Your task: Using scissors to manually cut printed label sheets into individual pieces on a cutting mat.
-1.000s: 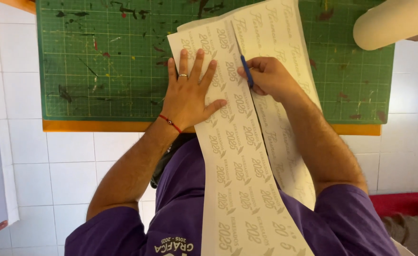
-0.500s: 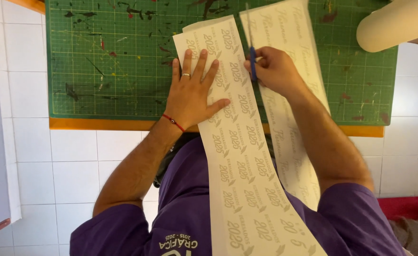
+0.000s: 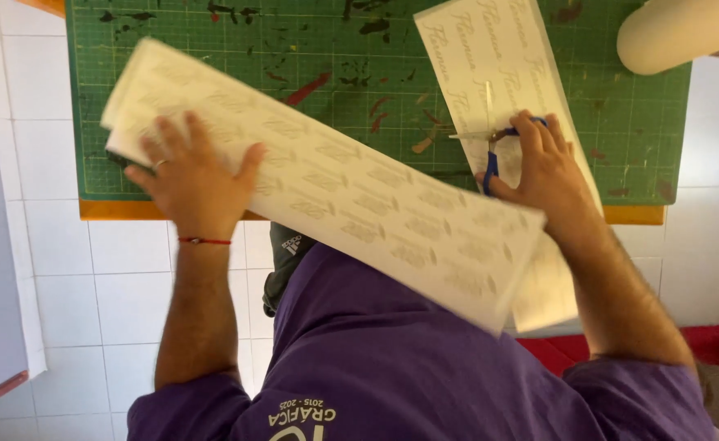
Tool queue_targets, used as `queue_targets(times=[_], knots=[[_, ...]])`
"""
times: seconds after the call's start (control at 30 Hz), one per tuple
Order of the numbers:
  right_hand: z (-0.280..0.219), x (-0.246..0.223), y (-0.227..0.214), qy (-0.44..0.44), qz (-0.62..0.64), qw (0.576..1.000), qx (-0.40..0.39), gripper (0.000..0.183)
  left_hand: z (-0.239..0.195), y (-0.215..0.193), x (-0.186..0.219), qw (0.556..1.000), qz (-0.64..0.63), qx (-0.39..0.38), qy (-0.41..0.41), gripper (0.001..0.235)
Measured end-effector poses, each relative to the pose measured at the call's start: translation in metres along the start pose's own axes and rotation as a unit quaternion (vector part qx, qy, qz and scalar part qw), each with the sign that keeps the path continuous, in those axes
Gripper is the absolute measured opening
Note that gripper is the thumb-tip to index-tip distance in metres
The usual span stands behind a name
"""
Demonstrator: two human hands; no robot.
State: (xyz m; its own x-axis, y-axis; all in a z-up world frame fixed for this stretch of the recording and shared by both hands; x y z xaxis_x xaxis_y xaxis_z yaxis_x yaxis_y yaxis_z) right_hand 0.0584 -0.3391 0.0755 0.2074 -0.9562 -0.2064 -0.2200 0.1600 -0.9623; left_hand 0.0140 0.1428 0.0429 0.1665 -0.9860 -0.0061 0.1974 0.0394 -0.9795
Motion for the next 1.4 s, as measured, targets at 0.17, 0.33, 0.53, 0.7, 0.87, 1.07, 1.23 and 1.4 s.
queue_targets(times=[0.17, 0.33, 0.53, 0.7, 0.87, 1.07, 1.23, 1.4], knots=[[0.019, 0.015, -0.014, -0.017, 0.108, 0.99, -0.085, 0.098, -0.01, 0.021, -0.055, 0.982, 0.03, -0.089, -0.164, 0.121], [0.028, 0.026, -0.021, -0.044, 0.123, 0.989, -0.07, 0.097, 0.012, 0.013, -0.042, 0.989, 0.049, -0.09, -0.102, 0.102], [0.035, 0.02, -0.032, -0.052, 0.138, 0.989, -0.027, 0.091, 0.061, -0.002, 0.043, 0.943, -0.159, -0.1, 0.276, 0.104], [0.02, 0.018, -0.045, -0.038, 0.122, 0.991, 0.031, 0.088, 0.092, 0.007, 0.062, 0.943, -0.05, -0.152, 0.292, 0.124], [-0.014, 0.012, -0.054, -0.06, 0.137, 0.986, 0.078, 0.092, 0.104, 0.024, 0.063, 0.931, -0.044, -0.23, 0.282, 0.11], [-0.062, -0.005, -0.064, -0.141, 0.199, 0.955, 0.168, 0.092, 0.09, -0.049, 0.059, 0.918, -0.138, -0.202, 0.312, 0.057], [-0.072, -0.028, -0.016, -0.212, 0.404, 0.875, 0.164, 0.092, 0.051, -0.136, 0.028, 0.835, -0.511, 0.083, 0.187, 0.053], [-0.056, -0.067, 0.034, -0.218, 0.591, 0.774, 0.058, 0.094, 0.051, -0.146, 0.017, 0.613, -0.704, 0.359, 0.001, 0.036]])
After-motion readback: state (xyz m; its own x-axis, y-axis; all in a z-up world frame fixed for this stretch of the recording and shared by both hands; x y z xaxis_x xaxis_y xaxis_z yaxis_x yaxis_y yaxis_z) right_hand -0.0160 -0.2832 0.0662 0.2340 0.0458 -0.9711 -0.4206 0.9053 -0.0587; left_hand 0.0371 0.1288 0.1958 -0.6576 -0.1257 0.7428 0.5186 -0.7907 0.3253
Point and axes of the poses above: each hand's wrist, its own z-axis towards the middle knuckle, its own y-axis out of the palm, x = y × z, the point moved 2 cm from there along z, towards the middle knuckle, and after that the axes turned 1 degree about z, right-handed, at the moved point
